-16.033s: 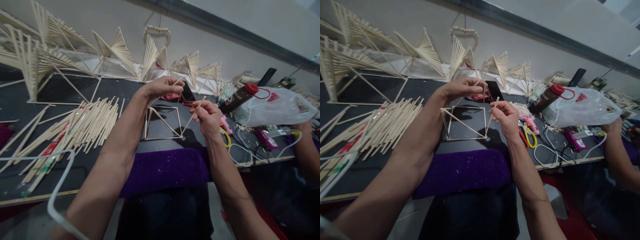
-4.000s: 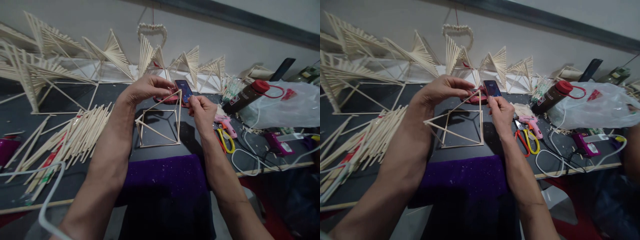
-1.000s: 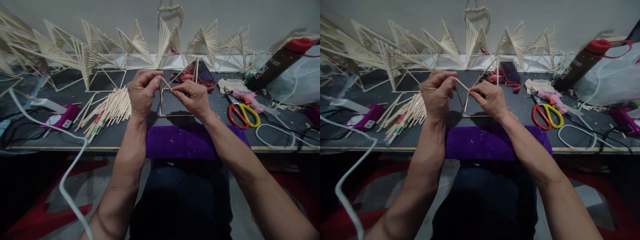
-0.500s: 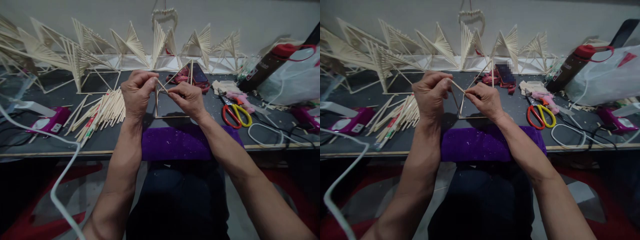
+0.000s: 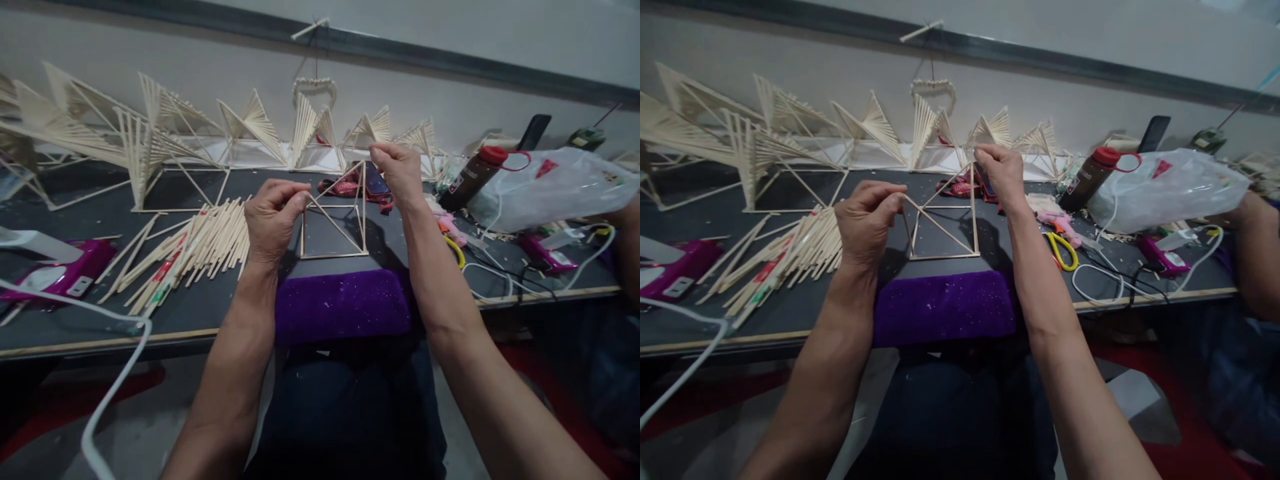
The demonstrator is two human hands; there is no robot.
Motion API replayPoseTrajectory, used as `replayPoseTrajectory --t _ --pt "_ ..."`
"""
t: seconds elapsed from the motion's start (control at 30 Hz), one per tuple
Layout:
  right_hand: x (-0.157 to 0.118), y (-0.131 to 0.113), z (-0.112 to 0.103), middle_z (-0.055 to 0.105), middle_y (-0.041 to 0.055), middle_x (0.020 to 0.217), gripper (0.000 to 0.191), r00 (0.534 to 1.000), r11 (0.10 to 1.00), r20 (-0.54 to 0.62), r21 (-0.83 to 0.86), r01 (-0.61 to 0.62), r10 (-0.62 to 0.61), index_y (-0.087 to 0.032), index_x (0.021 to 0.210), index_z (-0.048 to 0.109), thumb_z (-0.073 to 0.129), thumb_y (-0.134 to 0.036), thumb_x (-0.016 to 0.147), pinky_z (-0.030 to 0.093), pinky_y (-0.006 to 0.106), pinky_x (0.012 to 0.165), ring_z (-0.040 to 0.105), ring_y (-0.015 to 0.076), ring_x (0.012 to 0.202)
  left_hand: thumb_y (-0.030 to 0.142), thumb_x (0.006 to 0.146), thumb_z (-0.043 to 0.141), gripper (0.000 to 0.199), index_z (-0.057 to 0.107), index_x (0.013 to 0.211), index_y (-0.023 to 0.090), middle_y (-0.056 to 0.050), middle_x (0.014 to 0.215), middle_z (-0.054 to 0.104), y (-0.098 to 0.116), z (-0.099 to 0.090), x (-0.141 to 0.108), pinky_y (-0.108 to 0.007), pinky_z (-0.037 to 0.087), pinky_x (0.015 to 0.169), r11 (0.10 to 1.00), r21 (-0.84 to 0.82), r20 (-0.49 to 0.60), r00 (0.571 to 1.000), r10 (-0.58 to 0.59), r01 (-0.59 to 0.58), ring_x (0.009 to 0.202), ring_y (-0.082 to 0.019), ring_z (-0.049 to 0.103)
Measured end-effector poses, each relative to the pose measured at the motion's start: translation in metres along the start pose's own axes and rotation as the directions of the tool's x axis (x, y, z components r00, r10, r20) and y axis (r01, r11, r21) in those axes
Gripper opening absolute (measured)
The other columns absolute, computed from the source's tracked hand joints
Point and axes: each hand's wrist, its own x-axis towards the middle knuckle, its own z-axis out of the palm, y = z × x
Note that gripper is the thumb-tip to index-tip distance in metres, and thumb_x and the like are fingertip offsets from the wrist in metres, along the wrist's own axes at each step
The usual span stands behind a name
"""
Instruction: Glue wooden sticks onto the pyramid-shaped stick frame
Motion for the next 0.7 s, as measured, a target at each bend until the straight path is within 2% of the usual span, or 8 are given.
replayPoseTrajectory --t 0.23,0.47,0.7 --pt "-0.013 0.004 0.010 0.070 -0.0005 0.072 0.026 0.999 0.998 -0.048 -0.051 0.022 -0.024 -0.018 0.082 0.077 0.068 -0.042 0.079 0.054 0.035 0.077 0.067 0.0173 0.076 0.024 0.083 0.070 0.013 0.078 0.092 0.028 0.000 0.089 0.069 0.004 0.001 -0.002 -0.024 0.048 0.052 0.999 -0.030 -0.036 0.999 0.034 -0.035 0.063 -0.010 0.060" --pt "-0.009 0.012 0.015 0.070 -0.0012 0.076 0.016 0.988 0.982 -0.053 -0.130 0.139 -0.147 -0.019 0.084 0.076 0.066 -0.031 0.081 0.054 0.037 0.082 0.066 0.0153 0.077 0.023 0.083 0.070 0.011 0.077 0.088 0.028 0.000 0.089 0.069 0.007 0.000 -0.001 -0.025 0.050 0.053 1.000 -0.020 -0.020 1.000 0.020 -0.021 0.070 -0.012 0.063" --pt "-0.005 0.018 0.015 0.068 -0.0031 0.076 0.013 0.985 0.971 -0.037 -0.177 0.160 -0.169 -0.019 0.086 0.073 0.065 -0.028 0.081 0.054 0.036 0.080 0.063 0.0137 0.073 0.023 0.083 0.070 0.010 0.077 0.088 0.029 0.001 0.089 0.069 0.008 0.001 -0.001 -0.027 0.052 0.057 1.000 -0.019 -0.024 0.999 0.021 -0.021 0.073 -0.013 0.065"
